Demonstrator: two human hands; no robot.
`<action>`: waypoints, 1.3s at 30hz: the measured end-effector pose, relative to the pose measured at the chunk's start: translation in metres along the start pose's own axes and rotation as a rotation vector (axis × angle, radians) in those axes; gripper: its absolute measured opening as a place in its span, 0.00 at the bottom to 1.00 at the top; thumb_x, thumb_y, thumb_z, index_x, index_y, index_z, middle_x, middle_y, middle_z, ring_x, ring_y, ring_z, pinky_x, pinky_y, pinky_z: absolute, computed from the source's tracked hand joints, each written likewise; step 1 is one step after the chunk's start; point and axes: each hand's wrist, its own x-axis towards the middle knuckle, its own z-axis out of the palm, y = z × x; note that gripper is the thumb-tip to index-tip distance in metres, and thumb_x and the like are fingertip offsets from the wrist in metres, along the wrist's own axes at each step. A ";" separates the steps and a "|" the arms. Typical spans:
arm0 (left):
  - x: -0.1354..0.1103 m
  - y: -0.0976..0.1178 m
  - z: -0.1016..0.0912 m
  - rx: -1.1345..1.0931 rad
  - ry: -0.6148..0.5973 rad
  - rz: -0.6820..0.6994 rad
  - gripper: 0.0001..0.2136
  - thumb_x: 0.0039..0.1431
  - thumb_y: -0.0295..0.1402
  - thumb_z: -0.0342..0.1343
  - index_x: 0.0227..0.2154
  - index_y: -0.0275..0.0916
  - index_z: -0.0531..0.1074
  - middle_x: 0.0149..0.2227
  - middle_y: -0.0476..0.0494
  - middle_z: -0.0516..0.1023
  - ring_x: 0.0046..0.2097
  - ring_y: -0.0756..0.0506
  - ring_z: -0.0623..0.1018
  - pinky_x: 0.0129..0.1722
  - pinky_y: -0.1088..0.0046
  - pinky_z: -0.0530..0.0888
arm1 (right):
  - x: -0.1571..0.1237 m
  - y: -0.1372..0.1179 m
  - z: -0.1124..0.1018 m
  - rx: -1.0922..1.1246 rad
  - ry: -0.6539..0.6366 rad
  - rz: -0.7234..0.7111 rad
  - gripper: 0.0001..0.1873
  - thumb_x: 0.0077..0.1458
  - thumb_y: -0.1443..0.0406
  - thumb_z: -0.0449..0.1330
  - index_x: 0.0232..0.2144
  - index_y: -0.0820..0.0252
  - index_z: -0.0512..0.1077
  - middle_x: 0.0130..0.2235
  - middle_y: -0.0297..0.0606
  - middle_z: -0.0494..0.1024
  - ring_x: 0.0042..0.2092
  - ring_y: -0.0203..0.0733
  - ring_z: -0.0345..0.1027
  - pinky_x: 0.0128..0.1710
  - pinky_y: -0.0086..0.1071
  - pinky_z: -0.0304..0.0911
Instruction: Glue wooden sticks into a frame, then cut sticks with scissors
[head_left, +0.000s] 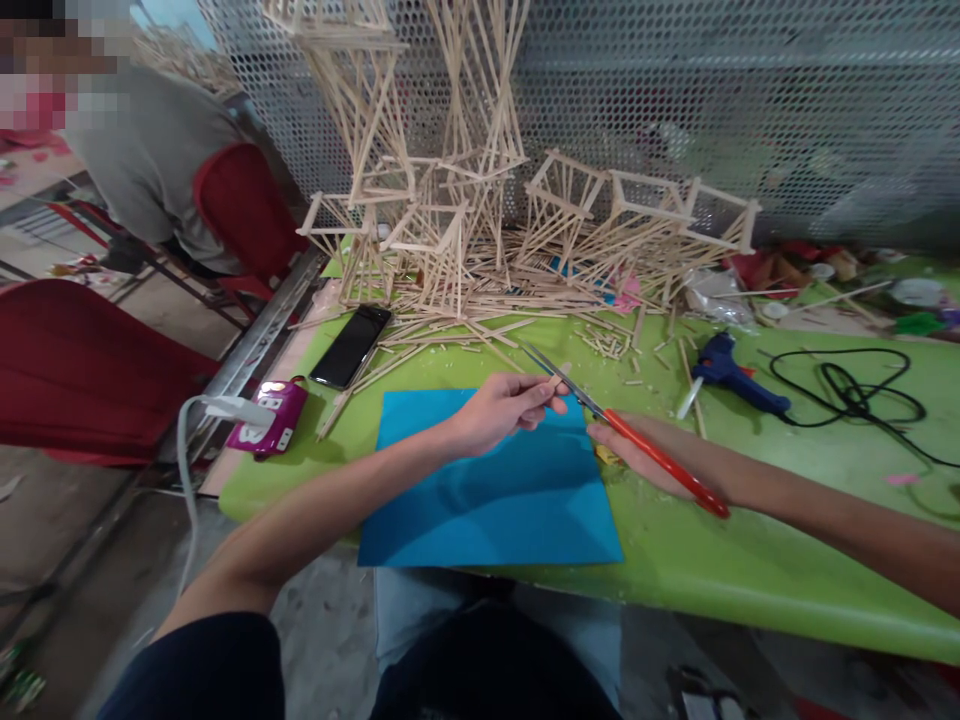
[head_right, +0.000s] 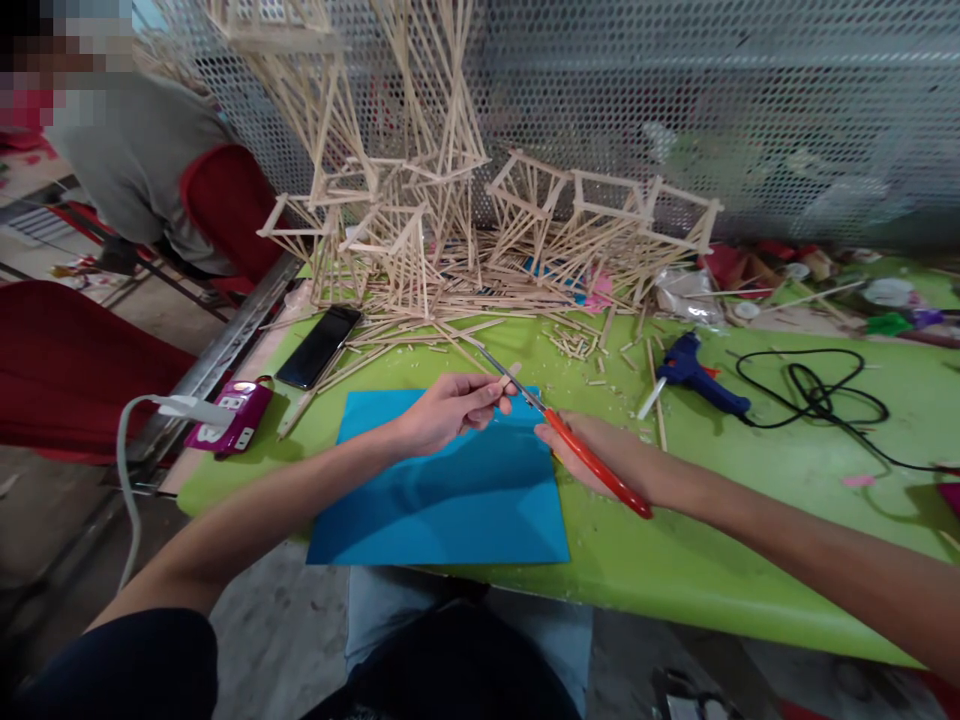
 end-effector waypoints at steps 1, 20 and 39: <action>0.000 0.001 0.000 -0.005 0.001 -0.002 0.19 0.62 0.44 0.69 0.41 0.30 0.80 0.34 0.43 0.77 0.26 0.57 0.59 0.26 0.74 0.51 | -0.001 -0.001 0.001 -0.015 -0.005 0.007 0.33 0.65 0.36 0.54 0.24 0.54 0.58 0.23 0.32 0.61 0.24 0.37 0.51 0.26 0.36 0.47; 0.006 -0.005 -0.009 0.357 -0.073 0.110 0.29 0.65 0.57 0.60 0.47 0.30 0.78 0.44 0.35 0.83 0.30 0.53 0.66 0.32 0.73 0.64 | 0.004 -0.019 -0.016 0.230 0.411 -0.009 0.28 0.52 0.37 0.68 0.31 0.53 0.72 0.30 0.36 0.77 0.32 0.46 0.70 0.32 0.38 0.66; 0.009 -0.010 -0.021 0.572 -0.086 0.269 0.17 0.74 0.48 0.53 0.45 0.37 0.67 0.45 0.33 0.85 0.33 0.51 0.73 0.35 0.73 0.69 | 0.030 -0.033 -0.003 0.467 0.467 -0.125 0.21 0.47 0.49 0.77 0.31 0.53 0.74 0.34 0.37 0.82 0.34 0.44 0.74 0.35 0.38 0.69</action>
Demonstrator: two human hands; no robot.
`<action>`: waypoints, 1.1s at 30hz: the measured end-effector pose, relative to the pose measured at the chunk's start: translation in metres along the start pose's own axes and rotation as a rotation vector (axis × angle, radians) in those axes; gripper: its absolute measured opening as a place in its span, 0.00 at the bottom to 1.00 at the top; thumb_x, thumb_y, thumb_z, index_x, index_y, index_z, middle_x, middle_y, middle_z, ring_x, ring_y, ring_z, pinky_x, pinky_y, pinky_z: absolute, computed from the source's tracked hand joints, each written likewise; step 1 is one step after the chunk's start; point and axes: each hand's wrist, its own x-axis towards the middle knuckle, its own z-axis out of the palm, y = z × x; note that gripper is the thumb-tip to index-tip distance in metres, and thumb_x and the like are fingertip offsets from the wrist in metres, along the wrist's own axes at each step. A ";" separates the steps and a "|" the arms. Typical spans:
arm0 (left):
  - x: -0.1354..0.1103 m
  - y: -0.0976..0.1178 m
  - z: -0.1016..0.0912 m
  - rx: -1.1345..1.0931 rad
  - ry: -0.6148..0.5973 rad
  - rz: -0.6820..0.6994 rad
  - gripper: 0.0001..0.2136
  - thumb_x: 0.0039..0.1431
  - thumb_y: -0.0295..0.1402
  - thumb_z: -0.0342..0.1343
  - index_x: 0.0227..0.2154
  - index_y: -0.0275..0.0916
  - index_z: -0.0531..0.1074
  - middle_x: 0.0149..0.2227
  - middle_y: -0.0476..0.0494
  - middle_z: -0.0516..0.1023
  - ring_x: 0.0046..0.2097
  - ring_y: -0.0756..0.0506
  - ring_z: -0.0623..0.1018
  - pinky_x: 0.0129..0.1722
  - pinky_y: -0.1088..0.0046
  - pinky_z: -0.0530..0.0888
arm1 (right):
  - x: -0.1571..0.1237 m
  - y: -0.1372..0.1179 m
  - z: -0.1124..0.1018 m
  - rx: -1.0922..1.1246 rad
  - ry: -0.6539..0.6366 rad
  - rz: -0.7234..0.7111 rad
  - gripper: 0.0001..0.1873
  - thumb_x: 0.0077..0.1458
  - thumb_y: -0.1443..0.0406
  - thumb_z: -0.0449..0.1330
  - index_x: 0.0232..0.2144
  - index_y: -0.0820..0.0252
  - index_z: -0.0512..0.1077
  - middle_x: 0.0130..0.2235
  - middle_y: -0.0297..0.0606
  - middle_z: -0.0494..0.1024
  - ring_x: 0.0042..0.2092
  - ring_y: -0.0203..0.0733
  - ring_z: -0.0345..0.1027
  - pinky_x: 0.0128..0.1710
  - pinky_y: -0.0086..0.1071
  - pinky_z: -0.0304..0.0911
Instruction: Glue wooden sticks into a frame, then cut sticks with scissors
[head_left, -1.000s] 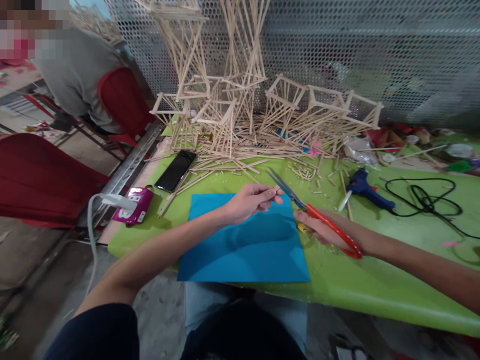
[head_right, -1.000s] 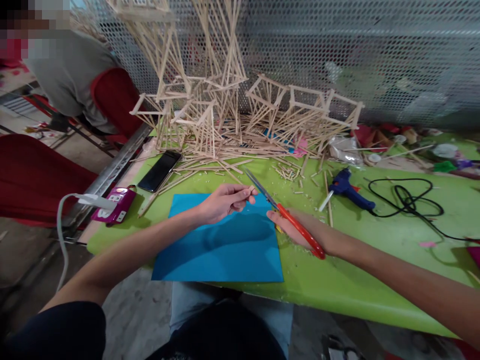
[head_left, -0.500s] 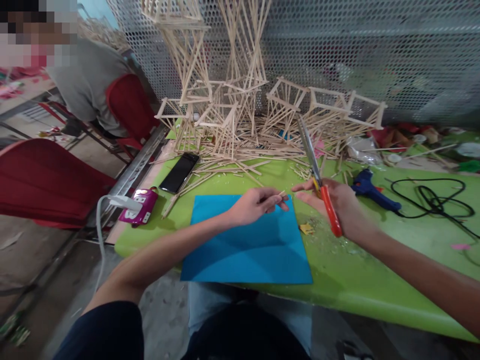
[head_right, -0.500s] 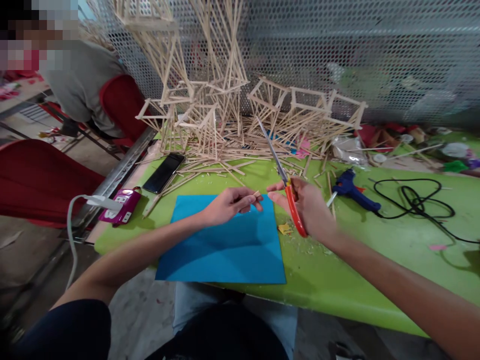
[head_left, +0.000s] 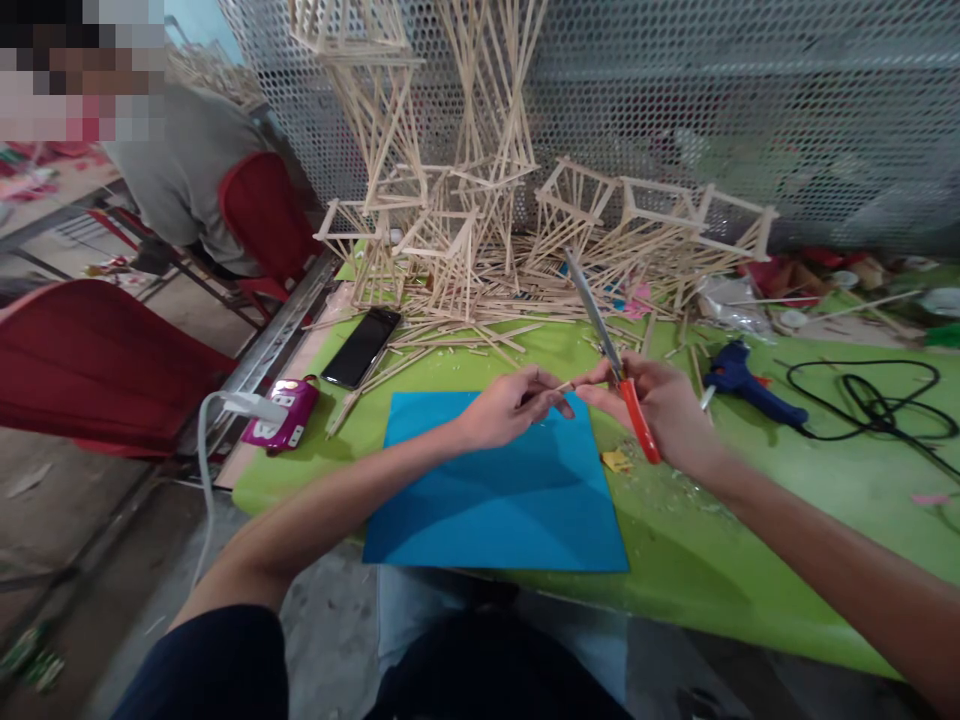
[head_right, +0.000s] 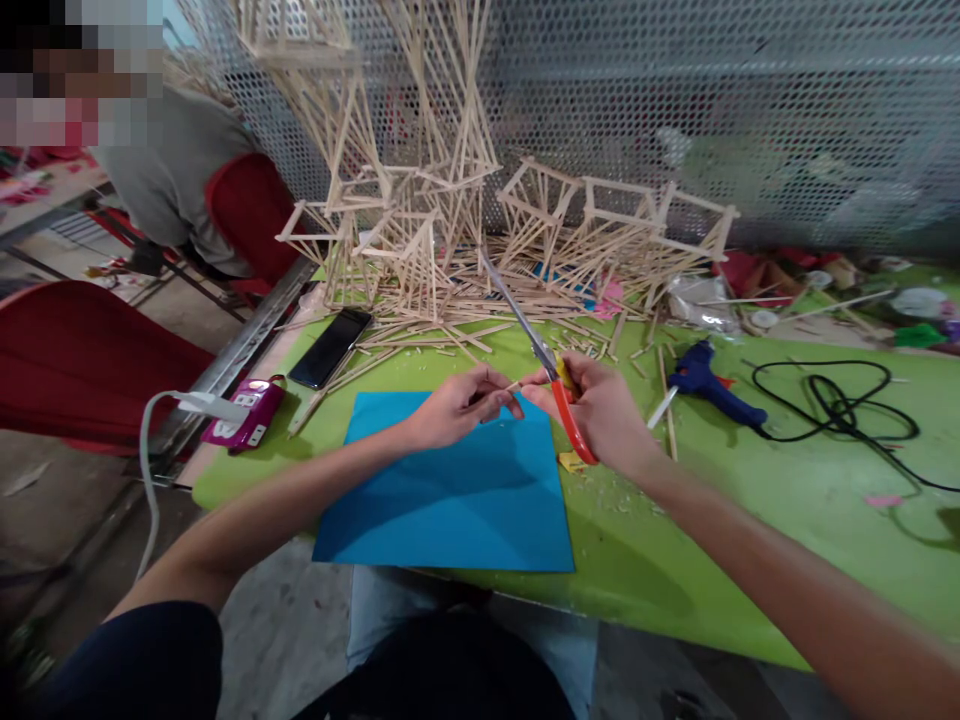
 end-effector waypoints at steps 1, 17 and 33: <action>0.000 0.000 -0.001 0.017 0.003 0.016 0.15 0.74 0.46 0.53 0.45 0.37 0.67 0.45 0.33 0.85 0.35 0.50 0.76 0.36 0.73 0.70 | 0.001 0.000 0.000 -0.021 0.000 -0.010 0.20 0.48 0.49 0.76 0.31 0.53 0.75 0.34 0.37 0.82 0.33 0.44 0.73 0.34 0.37 0.68; 0.002 -0.001 -0.009 0.253 -0.036 0.017 0.08 0.75 0.36 0.49 0.46 0.37 0.69 0.44 0.37 0.87 0.31 0.51 0.76 0.33 0.74 0.72 | 0.000 0.017 0.015 -0.025 0.078 -0.057 0.23 0.47 0.47 0.77 0.32 0.55 0.75 0.26 0.31 0.69 0.27 0.37 0.61 0.24 0.32 0.56; 0.011 -0.001 -0.004 -0.245 0.497 0.014 0.18 0.57 0.48 0.72 0.33 0.36 0.80 0.33 0.47 0.81 0.35 0.52 0.77 0.37 0.76 0.73 | -0.012 0.039 0.028 0.384 0.212 0.069 0.23 0.45 0.54 0.79 0.32 0.54 0.71 0.36 0.36 0.83 0.39 0.46 0.80 0.41 0.40 0.75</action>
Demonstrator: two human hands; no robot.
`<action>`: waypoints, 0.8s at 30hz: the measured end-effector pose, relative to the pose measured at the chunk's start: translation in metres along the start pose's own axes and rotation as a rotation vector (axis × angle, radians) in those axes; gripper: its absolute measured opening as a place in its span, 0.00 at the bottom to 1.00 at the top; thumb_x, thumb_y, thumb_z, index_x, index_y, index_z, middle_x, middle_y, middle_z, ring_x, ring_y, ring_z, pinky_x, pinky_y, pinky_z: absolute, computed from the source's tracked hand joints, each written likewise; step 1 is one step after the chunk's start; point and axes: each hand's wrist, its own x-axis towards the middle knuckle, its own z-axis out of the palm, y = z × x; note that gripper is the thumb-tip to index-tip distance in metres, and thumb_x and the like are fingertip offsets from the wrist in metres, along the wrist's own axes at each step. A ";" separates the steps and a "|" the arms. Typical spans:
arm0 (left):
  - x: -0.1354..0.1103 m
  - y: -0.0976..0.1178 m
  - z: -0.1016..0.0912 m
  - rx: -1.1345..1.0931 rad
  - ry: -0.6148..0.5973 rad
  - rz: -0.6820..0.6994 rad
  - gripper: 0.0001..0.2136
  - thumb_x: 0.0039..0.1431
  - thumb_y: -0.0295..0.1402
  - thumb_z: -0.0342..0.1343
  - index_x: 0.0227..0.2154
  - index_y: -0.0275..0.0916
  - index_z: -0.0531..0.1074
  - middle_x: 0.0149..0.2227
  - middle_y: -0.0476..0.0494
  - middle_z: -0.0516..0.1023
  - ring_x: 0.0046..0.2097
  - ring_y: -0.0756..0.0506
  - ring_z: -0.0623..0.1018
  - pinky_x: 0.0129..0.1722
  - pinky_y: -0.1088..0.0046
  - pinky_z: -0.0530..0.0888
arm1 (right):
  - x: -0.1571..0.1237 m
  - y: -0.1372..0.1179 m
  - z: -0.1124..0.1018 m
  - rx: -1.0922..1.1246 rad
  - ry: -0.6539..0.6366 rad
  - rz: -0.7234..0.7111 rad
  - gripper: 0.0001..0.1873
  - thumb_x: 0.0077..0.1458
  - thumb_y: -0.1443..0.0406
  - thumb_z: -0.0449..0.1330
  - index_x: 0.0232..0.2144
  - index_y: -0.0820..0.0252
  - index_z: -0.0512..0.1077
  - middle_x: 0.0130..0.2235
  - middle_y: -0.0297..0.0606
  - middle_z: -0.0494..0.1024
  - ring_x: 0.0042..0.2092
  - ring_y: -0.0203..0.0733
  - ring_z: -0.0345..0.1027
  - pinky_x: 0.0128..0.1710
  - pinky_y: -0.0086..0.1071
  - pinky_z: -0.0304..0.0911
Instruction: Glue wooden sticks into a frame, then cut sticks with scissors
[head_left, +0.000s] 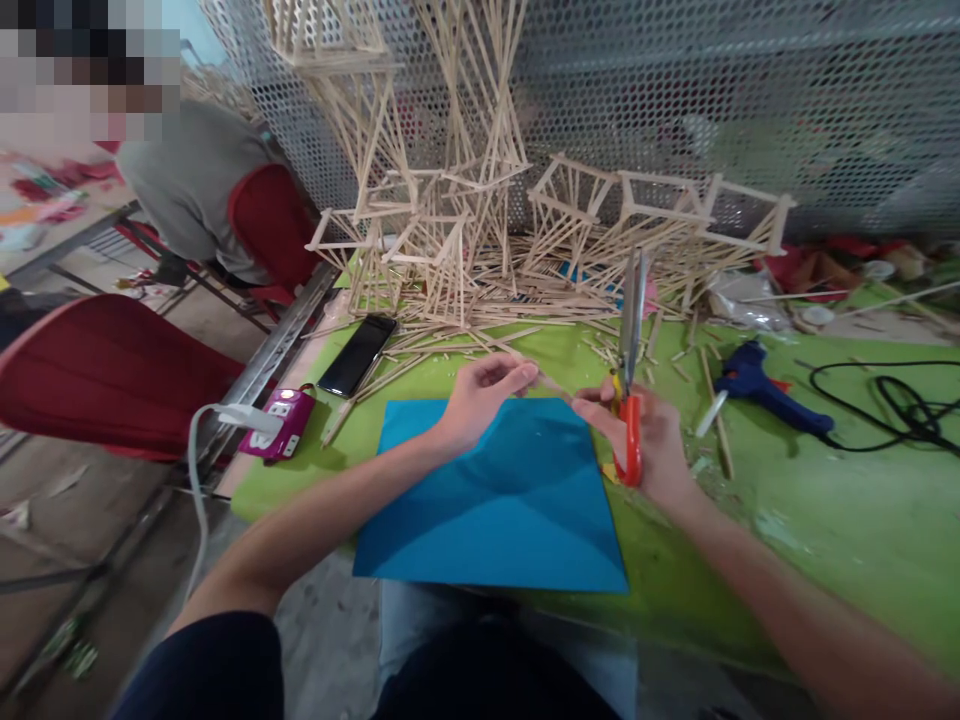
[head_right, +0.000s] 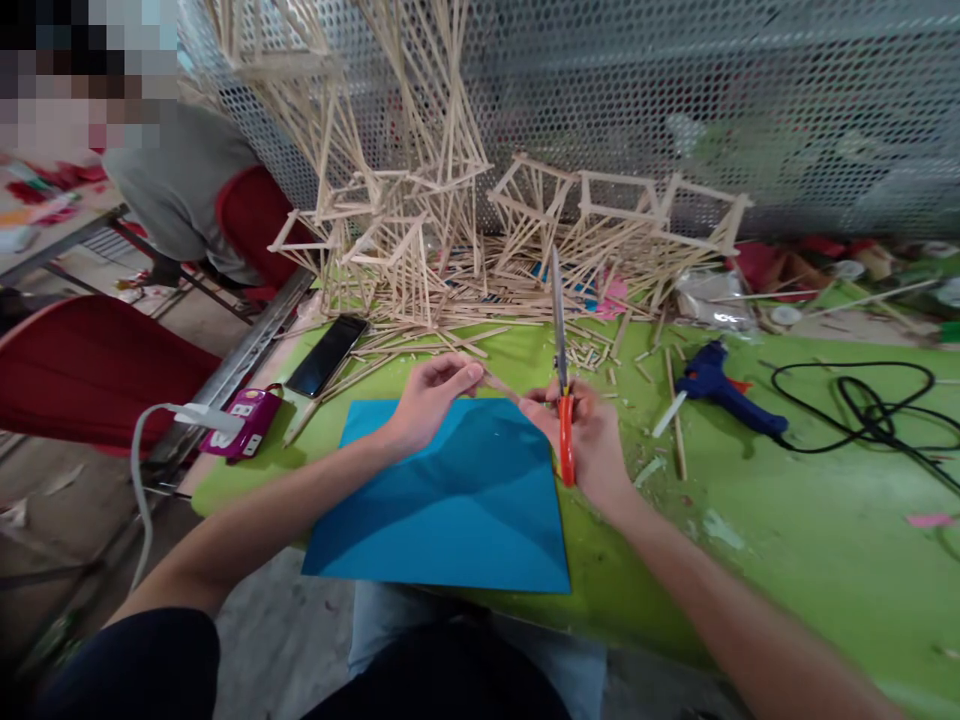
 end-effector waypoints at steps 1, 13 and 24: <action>-0.002 -0.002 0.002 -0.021 0.011 0.012 0.17 0.59 0.48 0.71 0.33 0.36 0.81 0.33 0.48 0.80 0.35 0.52 0.76 0.37 0.77 0.72 | -0.005 0.001 0.005 0.018 -0.002 0.019 0.23 0.46 0.54 0.79 0.33 0.54 0.71 0.36 0.35 0.83 0.39 0.45 0.80 0.40 0.39 0.75; -0.019 -0.001 0.017 -0.211 -0.120 -0.101 0.22 0.66 0.55 0.63 0.42 0.38 0.73 0.37 0.45 0.79 0.40 0.48 0.80 0.46 0.68 0.79 | -0.023 -0.007 0.021 0.090 -0.090 0.120 0.27 0.44 0.51 0.80 0.34 0.53 0.68 0.35 0.34 0.79 0.34 0.41 0.73 0.33 0.34 0.68; -0.012 -0.002 0.009 -0.153 -0.290 -0.161 0.22 0.67 0.56 0.60 0.39 0.38 0.68 0.28 0.55 0.55 0.26 0.54 0.56 0.26 0.76 0.57 | -0.017 -0.020 0.008 -0.187 -0.102 0.007 0.23 0.54 0.49 0.74 0.29 0.55 0.68 0.27 0.29 0.68 0.26 0.34 0.55 0.25 0.32 0.55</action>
